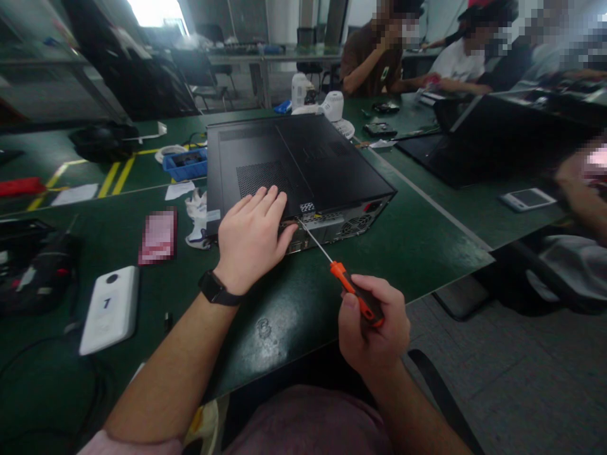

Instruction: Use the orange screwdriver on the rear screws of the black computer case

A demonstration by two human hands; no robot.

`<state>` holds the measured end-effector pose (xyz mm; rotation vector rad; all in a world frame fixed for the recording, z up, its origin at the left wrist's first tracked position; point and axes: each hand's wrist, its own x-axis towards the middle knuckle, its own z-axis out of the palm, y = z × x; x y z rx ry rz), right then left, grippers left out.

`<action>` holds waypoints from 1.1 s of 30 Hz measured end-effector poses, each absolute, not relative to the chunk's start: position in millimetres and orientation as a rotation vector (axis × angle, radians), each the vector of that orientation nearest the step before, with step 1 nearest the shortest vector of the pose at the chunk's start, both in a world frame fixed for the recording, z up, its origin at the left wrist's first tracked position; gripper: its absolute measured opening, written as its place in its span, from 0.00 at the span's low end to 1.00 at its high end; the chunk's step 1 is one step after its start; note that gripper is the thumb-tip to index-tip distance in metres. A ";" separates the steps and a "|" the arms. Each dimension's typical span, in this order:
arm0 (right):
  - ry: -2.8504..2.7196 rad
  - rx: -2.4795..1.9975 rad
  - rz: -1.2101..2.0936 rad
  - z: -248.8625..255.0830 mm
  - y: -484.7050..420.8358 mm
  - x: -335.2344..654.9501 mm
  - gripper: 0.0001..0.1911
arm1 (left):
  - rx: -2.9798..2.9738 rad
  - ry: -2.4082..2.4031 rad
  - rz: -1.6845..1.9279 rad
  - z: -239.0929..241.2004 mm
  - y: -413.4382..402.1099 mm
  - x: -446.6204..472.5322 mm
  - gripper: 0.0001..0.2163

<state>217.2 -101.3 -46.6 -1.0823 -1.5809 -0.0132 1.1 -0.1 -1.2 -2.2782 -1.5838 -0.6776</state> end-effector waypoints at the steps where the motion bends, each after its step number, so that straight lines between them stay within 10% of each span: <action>1: -1.569 -1.109 -0.016 -48.9 -102.0 217.5 0.15 | -2.278 -1.583 -0.678 -1.2 -0.1 1.1 0.25; 33: -1.531 -1.131 0.019 -53.6 -101.5 220.5 0.12 | -2.296 -1.617 -0.688 2.6 -1.2 1.8 0.26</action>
